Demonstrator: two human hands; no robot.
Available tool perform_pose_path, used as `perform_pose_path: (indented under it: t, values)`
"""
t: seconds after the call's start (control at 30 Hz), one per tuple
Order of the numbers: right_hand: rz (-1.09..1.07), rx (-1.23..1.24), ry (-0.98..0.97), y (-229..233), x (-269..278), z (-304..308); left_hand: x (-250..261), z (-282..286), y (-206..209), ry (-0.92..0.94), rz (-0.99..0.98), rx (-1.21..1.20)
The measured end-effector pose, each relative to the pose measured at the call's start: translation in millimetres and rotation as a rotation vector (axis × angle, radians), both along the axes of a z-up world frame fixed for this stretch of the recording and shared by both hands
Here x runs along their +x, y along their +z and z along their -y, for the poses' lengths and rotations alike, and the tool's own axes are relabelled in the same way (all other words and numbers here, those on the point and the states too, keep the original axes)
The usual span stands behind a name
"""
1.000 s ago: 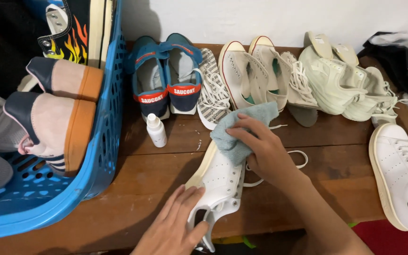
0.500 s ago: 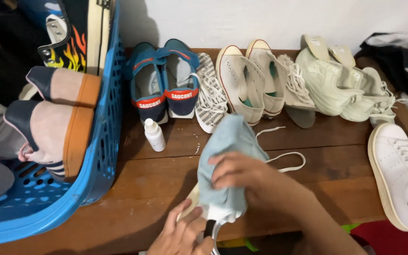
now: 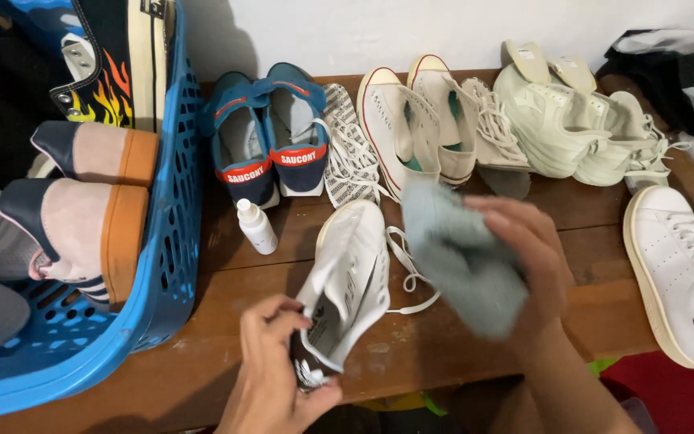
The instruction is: The person is lacing a white sneaker and cleaning it using a spray and a cloth on a workbench.
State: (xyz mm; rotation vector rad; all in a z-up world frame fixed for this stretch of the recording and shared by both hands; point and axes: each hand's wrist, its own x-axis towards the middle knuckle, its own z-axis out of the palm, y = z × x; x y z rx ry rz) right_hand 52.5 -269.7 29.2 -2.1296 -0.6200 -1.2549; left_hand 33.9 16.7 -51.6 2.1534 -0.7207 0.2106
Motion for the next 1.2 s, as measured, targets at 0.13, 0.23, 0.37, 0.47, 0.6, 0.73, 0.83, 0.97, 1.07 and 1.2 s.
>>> perform_pose_path:
  t: [0.13,0.23,0.37,0.47,0.6,0.73,0.83,0.97,1.07,1.2]
  values:
    - [-0.11,0.041,-0.106,-2,-29,-15,3,19,59,0.154,-0.073,-0.395]
    - [-0.091,0.102,-0.092,-1,-22,-30,3,32,87,0.26,0.109,-0.237]
    - [-0.029,0.193,-0.147,1,-11,-26,7,44,86,0.239,0.205,-0.229]
    - [-0.072,0.432,-0.118,-7,-2,-17,9,47,86,0.18,0.188,-0.255]
    - [-0.469,-0.033,-0.048,-32,14,-13,13,49,77,-0.036,0.221,-0.263]
    - [-0.648,-0.212,0.356,-12,26,-19,15,52,71,-0.075,0.227,-0.225]
    - [-0.65,-0.232,0.457,2,26,-27,14,53,71,-0.034,0.241,-0.235]
    - [-0.577,-0.17,0.591,7,6,-37,14,51,73,-0.01,0.226,-0.222]
    - [-0.473,0.143,0.538,2,-10,-39,14,52,75,-0.053,0.18,-0.275]
    - [-0.117,0.618,0.017,-12,-24,-33,11,55,79,0.093,0.03,-0.341]
